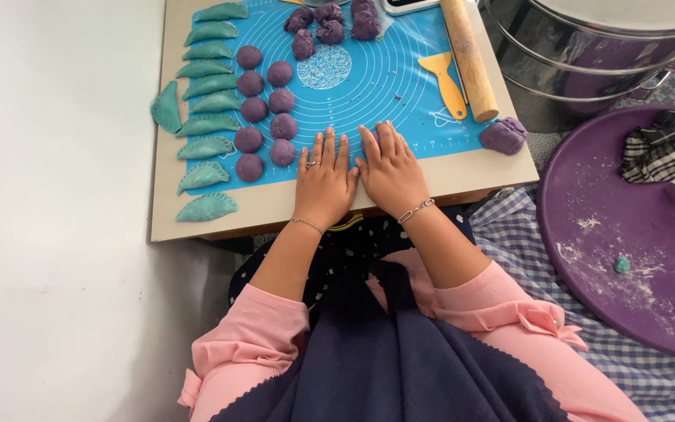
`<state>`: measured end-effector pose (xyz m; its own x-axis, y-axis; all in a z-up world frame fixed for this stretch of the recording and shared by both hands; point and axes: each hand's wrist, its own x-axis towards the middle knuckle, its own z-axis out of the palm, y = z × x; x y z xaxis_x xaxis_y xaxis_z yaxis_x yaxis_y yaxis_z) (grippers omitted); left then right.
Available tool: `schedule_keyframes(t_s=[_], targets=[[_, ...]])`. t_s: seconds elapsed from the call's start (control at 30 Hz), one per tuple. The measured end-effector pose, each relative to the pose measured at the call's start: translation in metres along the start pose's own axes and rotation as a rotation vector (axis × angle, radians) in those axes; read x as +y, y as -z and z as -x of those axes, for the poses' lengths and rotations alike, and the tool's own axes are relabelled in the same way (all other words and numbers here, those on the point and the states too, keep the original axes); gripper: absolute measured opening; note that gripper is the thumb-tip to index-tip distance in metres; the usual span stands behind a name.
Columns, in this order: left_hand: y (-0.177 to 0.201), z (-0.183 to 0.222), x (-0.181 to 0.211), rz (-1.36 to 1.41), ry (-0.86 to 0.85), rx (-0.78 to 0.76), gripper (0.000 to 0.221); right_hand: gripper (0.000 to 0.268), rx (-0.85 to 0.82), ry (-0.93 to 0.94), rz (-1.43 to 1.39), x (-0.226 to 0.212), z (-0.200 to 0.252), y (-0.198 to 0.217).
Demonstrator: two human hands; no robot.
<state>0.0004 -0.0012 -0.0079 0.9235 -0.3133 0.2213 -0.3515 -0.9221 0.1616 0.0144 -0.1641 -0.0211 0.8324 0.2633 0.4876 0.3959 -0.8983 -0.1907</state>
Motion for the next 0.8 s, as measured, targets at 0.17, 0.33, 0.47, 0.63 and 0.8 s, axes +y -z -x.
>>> schedule_keyframes(t_s=[0.17, 0.33, 0.47, 0.63, 0.8], targets=[[0.003, 0.003, 0.002, -0.008, 0.0, 0.006, 0.063, 0.056, -0.016, 0.0, -0.004, -0.004, 0.002, 0.006], [0.002, 0.007, 0.002, -0.005, -0.008, 0.0, 0.063, 0.057, -0.032, -0.016, 0.006, -0.007, 0.007, 0.007], [0.004, 0.008, -0.002, -0.009, -0.008, -0.003, 0.063, 0.057, -0.027, -0.012, -0.009, -0.012, 0.006, 0.01], [0.003, 0.008, -0.001, -0.011, -0.021, -0.001, 0.062, 0.058, -0.031, -0.013, 0.016, -0.01, 0.008, 0.008], [0.011, 0.008, 0.003, 0.01, 0.006, -0.019, 0.063, 0.053, -0.084, -0.008, 0.013, -0.006, 0.001, 0.01]])
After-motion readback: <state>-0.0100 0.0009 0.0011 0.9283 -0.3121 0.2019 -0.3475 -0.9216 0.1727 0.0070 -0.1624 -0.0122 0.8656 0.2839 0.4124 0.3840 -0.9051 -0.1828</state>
